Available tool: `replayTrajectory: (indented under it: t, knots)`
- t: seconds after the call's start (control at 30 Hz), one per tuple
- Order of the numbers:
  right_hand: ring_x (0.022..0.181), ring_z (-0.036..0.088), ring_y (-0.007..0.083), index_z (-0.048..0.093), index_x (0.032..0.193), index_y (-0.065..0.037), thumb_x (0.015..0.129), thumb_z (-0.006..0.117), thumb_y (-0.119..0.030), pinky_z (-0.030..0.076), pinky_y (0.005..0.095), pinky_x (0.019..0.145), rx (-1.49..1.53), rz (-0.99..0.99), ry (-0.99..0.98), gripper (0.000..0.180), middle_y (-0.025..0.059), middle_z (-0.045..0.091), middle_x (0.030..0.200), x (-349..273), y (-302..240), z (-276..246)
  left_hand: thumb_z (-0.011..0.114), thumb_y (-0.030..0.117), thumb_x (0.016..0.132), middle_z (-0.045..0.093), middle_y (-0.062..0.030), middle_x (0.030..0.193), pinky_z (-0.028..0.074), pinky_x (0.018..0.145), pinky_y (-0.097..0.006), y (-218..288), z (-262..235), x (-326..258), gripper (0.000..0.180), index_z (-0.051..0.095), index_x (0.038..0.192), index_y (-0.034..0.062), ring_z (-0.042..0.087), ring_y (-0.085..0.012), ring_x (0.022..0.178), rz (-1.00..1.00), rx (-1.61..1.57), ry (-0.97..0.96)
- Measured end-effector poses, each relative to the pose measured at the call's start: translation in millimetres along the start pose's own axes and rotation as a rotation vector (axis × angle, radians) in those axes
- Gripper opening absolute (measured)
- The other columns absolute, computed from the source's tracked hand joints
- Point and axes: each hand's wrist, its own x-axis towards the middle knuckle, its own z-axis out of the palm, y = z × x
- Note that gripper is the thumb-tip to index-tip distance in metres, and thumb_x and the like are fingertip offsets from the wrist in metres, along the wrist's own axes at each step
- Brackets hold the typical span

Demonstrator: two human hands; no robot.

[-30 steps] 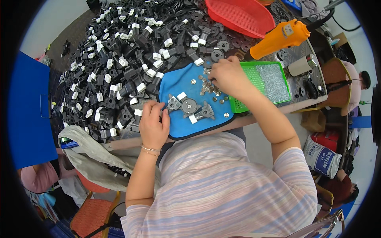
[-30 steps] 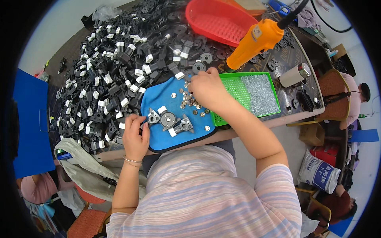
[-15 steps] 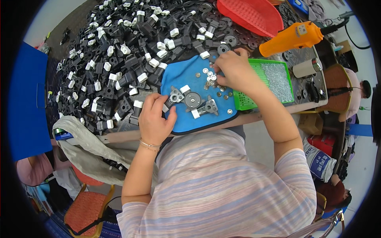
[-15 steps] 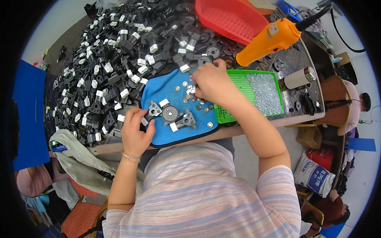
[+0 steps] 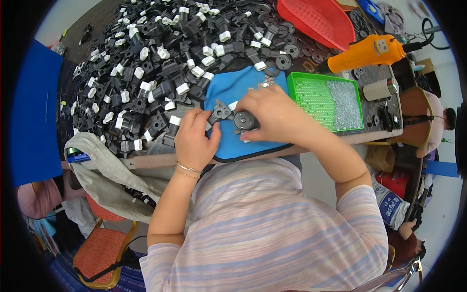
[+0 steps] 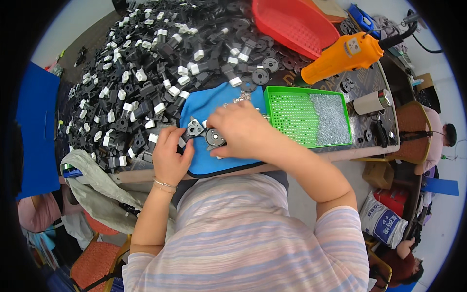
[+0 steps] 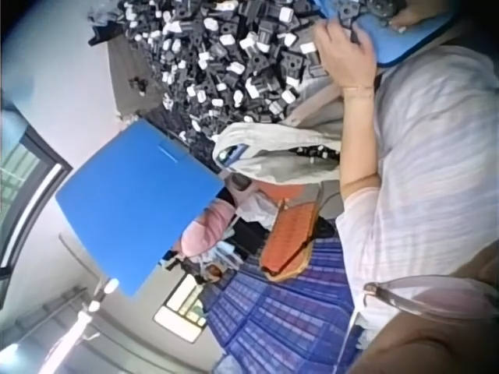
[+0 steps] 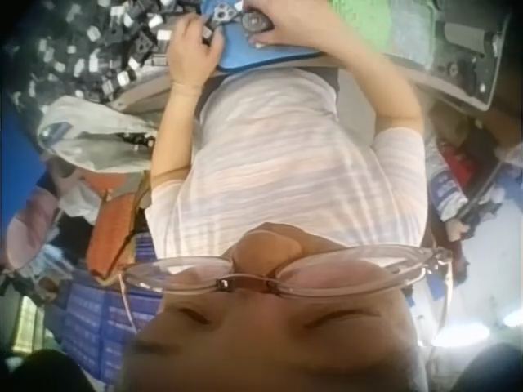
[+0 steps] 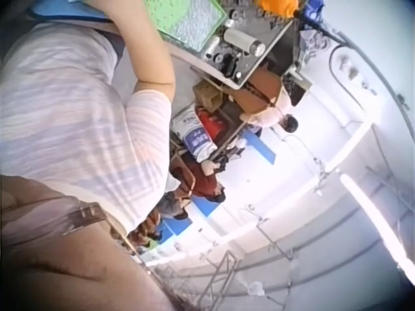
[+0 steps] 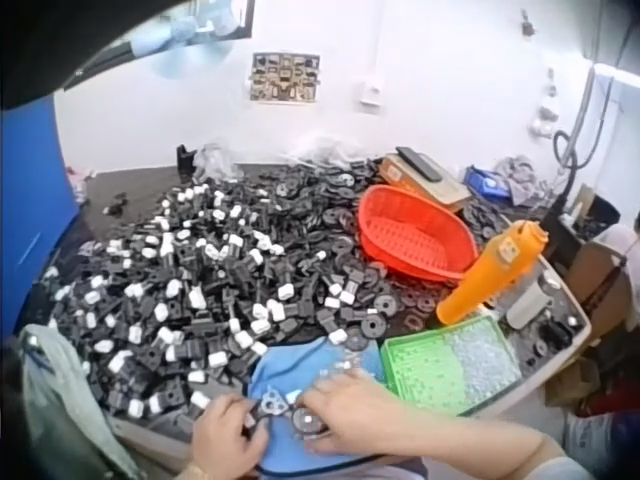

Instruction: Assembling small electronic or toy components using an electric screwdriver on a workbench.

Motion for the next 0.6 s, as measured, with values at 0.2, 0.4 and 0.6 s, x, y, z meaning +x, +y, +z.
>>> replayTrajectory:
  t: [0.2,0.4,0.6]
  knots:
    - [0.084,0.059,0.0265,0.061,0.097,-0.006,0.059,0.078,-0.017,0.045,0.0356,0.073,0.136,0.025,0.087,0.043,0.0098,0.060,0.091,3,-8,-10,0.066,0.015,0.073,0.057,-0.0138,0.097,0.048,0.075,-0.037,-3,-1,-7,0.026,0.059,0.094,0.0019,0.058,-0.0311,0.088,0.010,0.028,0.020]
    - [0.088,0.059,0.0238,0.062,0.102,-0.010,0.057,0.080,-0.017,0.045,0.0352,0.076,0.388,-0.599,-0.058,0.049,0.0055,0.063,0.094,27,-113,-36,0.060,0.019,0.071,0.048,-0.0090,0.086,0.049,0.062,-0.038,-19,18,-18,0.018,0.055,0.083,0.0061,0.054,-0.0276,0.082,0.086,0.101,-0.018]
    - [0.104,0.054,0.0260,0.054,0.114,-0.007,0.069,0.073,-0.025,0.043,0.0390,0.084,0.269,-0.825,0.044,0.052,0.0083,0.054,0.118,81,-197,33,0.068,0.018,0.071,0.055,-0.0088,0.094,0.048,0.072,-0.038,12,1,-9,0.028,0.060,0.093,0.0034,0.056,-0.0286,0.088,-0.039,0.006,-0.031]
